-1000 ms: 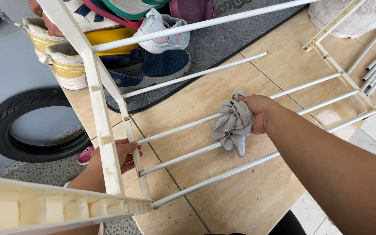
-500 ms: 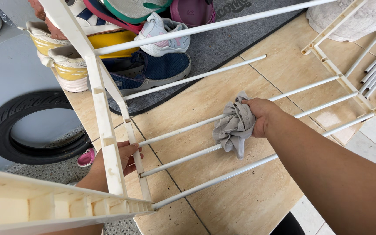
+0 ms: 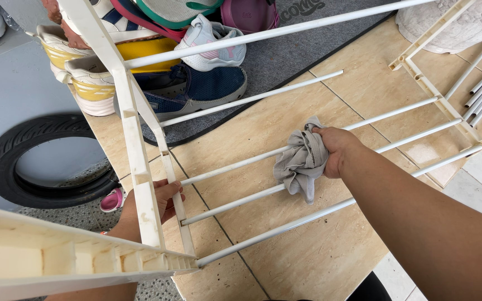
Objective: The person assembles a white plastic shoe rack by inserting white rods into the frame slots. They wipe the rods with a gray cloth before inserting them into the vertical supports. The person continues adding rods to form horizontal shelves within the rack.
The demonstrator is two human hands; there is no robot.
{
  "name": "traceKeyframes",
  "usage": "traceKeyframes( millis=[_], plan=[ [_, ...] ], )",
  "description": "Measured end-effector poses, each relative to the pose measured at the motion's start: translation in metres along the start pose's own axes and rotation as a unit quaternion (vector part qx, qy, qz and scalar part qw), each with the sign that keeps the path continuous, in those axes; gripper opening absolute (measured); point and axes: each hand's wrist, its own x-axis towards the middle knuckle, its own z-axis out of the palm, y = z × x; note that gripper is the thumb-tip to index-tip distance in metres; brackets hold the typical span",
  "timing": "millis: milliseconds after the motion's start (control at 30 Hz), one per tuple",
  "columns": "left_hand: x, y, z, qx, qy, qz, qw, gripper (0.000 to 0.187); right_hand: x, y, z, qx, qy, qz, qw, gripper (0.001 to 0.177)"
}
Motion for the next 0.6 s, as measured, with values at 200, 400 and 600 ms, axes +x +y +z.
traceKeyframes(
  millis=[200,400,600],
  plan=[
    [0.0002,0.0004,-0.0004,-0.005,0.002,0.002,1.000,0.034,-0.0081,0.0011,0.0022,0.015,0.006,-0.005,1.000,0.032],
    [0.0001,-0.0018,-0.0007,-0.014,0.001,0.009,1.000,0.035,-0.0065,0.0027,0.0015,0.020,0.011,-0.007,1.000,0.032],
    [-0.0026,-0.0004,0.0001,-0.024,0.011,0.023,0.999,0.035,0.0002,0.0010,0.0025,-0.017,0.009,0.002,1.000,0.035]
  ],
)
